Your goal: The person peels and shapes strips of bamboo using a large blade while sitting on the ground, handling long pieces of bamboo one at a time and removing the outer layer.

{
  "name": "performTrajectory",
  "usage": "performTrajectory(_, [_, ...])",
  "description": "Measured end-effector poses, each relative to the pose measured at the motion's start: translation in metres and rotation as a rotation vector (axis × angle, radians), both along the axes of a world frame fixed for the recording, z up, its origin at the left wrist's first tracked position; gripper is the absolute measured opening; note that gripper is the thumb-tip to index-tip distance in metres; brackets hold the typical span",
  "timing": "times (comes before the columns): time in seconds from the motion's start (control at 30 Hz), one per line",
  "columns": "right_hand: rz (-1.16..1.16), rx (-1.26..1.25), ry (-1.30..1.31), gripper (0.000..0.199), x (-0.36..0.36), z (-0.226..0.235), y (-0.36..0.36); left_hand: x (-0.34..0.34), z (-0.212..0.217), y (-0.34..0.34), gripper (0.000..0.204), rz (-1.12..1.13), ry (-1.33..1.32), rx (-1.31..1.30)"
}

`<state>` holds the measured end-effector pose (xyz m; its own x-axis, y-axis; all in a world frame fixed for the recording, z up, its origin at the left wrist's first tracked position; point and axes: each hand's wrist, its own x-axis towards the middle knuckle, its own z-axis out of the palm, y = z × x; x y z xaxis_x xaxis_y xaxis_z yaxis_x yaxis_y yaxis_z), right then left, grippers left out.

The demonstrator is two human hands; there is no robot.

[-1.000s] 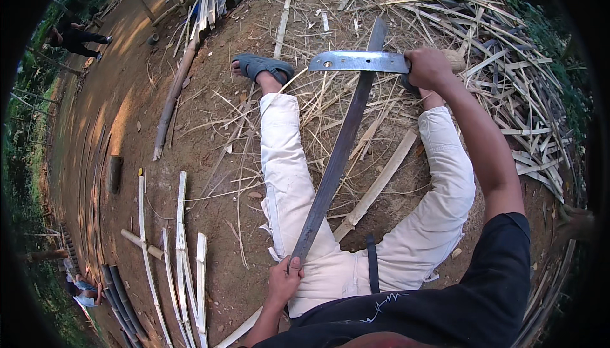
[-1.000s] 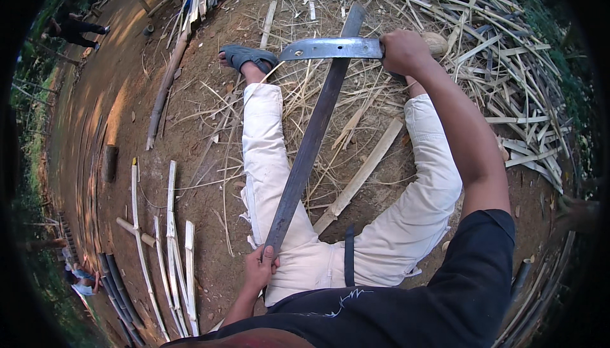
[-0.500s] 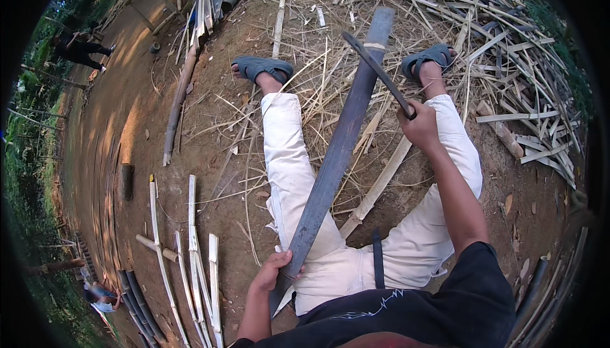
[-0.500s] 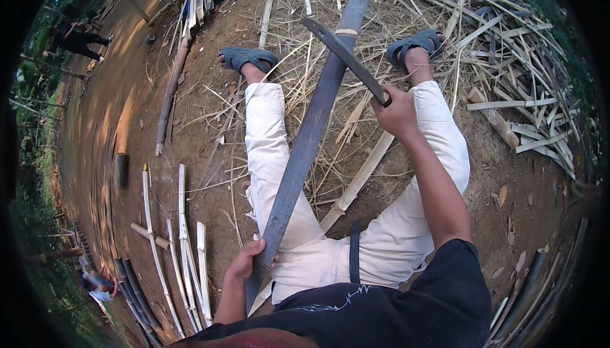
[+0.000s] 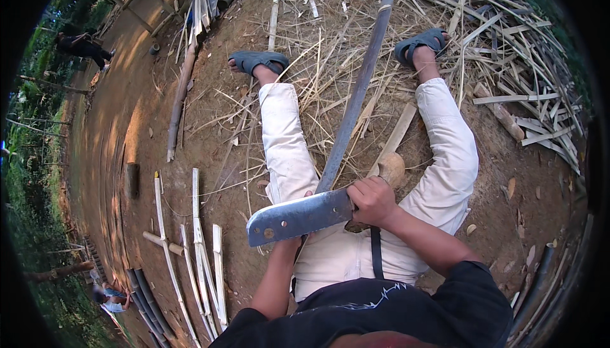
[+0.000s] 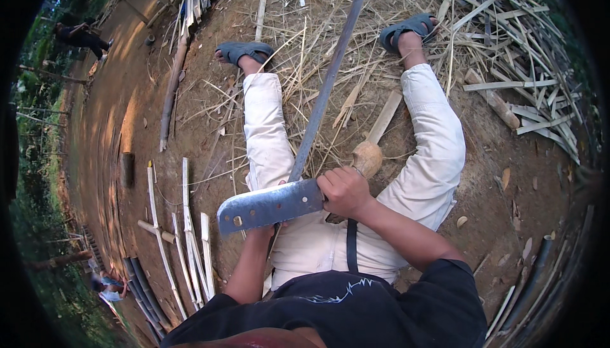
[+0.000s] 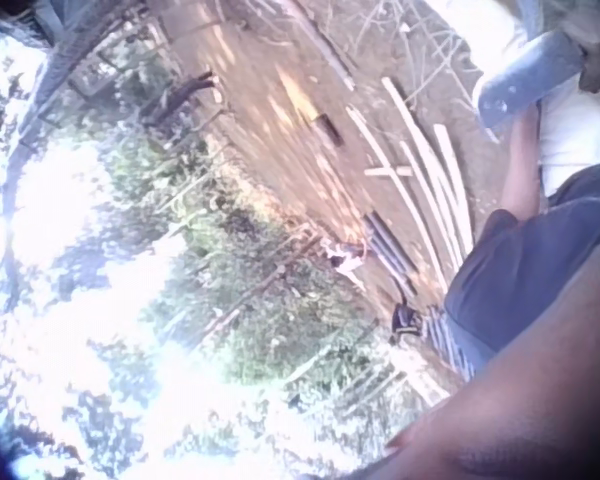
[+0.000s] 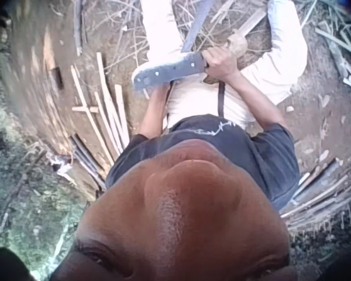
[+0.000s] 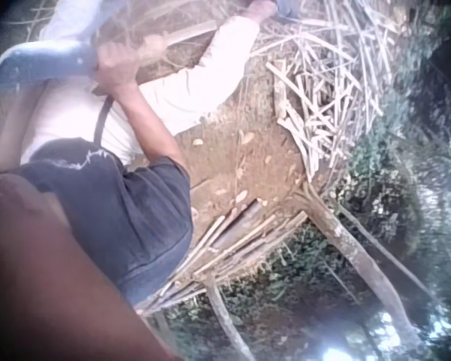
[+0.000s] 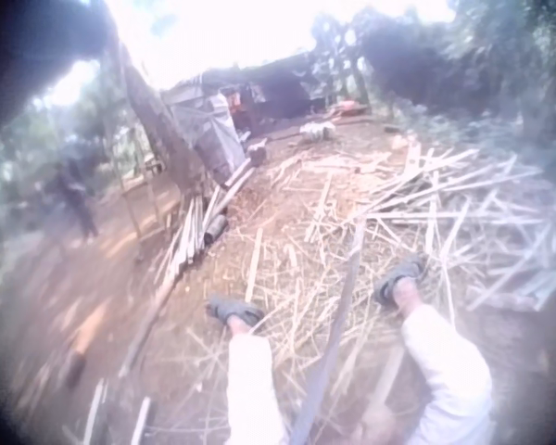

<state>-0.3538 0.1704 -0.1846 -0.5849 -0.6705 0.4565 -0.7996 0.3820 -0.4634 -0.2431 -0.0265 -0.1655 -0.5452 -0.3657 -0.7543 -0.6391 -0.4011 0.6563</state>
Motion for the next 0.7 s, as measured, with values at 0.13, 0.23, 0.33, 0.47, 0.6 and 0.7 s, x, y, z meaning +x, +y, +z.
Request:
performTrajectory(0.13, [-0.155, 0.027, 0.107, 0.018, -0.037, 0.007, 0.011, 0.001, -0.037, -0.015, 0.045, -0.251, -0.014, -0.025])
performTrajectory(0.23, [-0.37, 0.045, 0.046, 0.024, -0.095, 0.009, 0.041, -0.011, -0.006, -0.013, 0.059, -0.307, -0.138, -0.002])
performTrajectory(0.33, [-0.516, 0.105, -0.077, 0.017, -0.129, 0.015, 0.061, -0.003, -0.007, -0.018, 0.063, -0.329, -0.16, -0.016])
performTrajectory(0.47, [-0.228, 0.191, -0.007, 0.014, -0.106, 0.028, 0.054, -0.003, -0.004, -0.014, 0.061, -0.35, -0.144, -0.024])
performTrajectory(0.6, [-0.009, 0.207, 0.078, 0.017, -0.058, 0.023, 0.038, 0.006, -0.014, -0.006, 0.049, -0.25, -0.021, -0.063])
performTrajectory(0.7, [0.033, 0.21, 0.044, 0.016, -0.039, 0.019, 0.03, 0.017, -0.017, -0.006, 0.044, -0.176, -0.015, -0.032])
